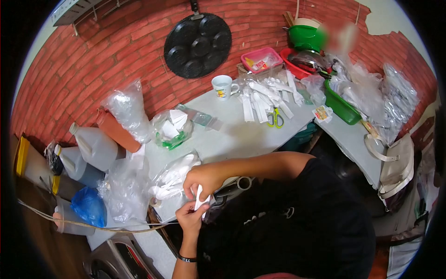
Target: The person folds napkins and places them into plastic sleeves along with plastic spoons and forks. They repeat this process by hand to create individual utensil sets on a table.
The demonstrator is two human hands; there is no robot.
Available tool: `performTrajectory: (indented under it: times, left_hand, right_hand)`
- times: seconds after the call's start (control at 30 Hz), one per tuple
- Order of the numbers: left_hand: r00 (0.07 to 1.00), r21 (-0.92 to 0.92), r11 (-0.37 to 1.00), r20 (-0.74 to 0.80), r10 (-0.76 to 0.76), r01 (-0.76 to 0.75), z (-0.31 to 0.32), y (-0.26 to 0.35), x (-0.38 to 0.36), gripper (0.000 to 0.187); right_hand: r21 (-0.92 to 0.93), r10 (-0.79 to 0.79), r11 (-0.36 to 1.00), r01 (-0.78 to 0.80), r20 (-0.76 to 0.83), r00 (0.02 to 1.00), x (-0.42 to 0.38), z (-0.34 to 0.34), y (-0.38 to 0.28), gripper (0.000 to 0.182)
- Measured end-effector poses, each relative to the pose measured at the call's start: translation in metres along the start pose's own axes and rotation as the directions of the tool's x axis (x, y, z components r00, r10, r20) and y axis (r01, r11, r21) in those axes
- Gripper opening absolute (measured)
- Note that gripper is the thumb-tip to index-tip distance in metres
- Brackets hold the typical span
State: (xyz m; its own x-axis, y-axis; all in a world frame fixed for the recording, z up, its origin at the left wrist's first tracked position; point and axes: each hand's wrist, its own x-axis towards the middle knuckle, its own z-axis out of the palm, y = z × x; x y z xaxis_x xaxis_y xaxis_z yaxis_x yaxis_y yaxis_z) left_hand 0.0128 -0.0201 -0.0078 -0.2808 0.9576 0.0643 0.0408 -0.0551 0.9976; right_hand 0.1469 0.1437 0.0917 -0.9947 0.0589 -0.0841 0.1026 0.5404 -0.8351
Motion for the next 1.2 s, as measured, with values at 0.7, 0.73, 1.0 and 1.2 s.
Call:
performTrajectory:
  times: [0.7,0.73,1.0,1.2]
  left_hand:
    - [0.988,-0.220,0.966,0.096,-0.119,0.137,0.002,0.003,0.007,0.021]
    - [0.990,-0.231,0.964,0.083,-0.114,0.131,0.003,0.004,0.006,0.021]
    - [0.993,-0.175,0.979,0.069,-0.097,0.108,0.004,0.000,0.006,0.019]
    - [0.998,-0.166,0.984,0.024,-0.059,0.062,0.004,0.003,0.006,0.017]
  right_hand:
    - [0.147,0.216,0.969,-0.199,-0.109,0.970,-0.020,-0.020,-0.009,0.031]
    - [0.160,0.248,0.959,-0.234,-0.075,0.966,-0.020,-0.023,-0.011,0.031]
    - [0.246,0.343,0.911,-0.332,-0.002,0.939,-0.013,-0.012,-0.009,0.027]
    - [0.247,0.369,0.907,-0.342,-0.075,0.926,-0.016,-0.016,-0.014,0.026]
